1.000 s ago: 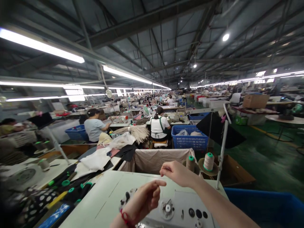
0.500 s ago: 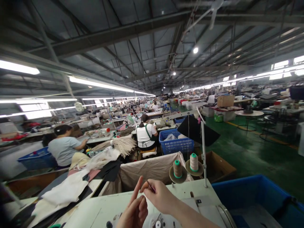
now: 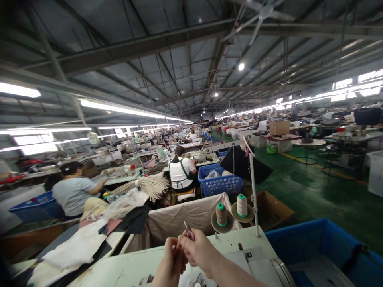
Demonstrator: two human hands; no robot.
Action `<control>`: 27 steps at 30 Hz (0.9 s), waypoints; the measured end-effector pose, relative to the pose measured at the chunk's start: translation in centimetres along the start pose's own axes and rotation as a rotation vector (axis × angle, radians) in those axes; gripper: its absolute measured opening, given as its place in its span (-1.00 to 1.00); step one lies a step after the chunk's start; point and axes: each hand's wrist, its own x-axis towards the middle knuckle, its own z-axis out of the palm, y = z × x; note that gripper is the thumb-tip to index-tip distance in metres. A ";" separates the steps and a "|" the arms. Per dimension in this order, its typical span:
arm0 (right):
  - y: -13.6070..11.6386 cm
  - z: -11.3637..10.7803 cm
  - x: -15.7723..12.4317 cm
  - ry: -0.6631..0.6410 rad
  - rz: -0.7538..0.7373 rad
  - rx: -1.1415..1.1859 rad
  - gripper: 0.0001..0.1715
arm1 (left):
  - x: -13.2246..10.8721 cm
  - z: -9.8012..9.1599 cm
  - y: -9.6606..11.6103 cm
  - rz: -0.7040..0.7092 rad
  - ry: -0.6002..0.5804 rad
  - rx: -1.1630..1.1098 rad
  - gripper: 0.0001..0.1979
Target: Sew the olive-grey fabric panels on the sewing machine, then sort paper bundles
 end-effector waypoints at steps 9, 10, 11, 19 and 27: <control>0.0 0.2 0.1 0.085 -0.028 0.190 -0.68 | -0.5 -1.7 -1.0 0.329 0.122 0.217 -0.67; 0.1 0.3 0.1 0.088 -0.033 0.231 -0.68 | -0.8 -1.7 -0.9 0.332 0.151 0.214 -0.64; 0.3 0.4 0.0 0.092 -0.039 0.270 -0.68 | -1.0 -1.7 -0.7 0.323 0.172 0.195 -0.63; 1.1 1.2 0.1 0.134 -0.103 0.352 -0.68 | 0.2 -1.2 1.3 -0.245 0.132 -0.476 -0.67; 0.0 1.0 -0.4 0.133 -0.132 0.169 -0.72 | 0.0 -0.6 2.9 -0.383 0.227 -1.138 -0.81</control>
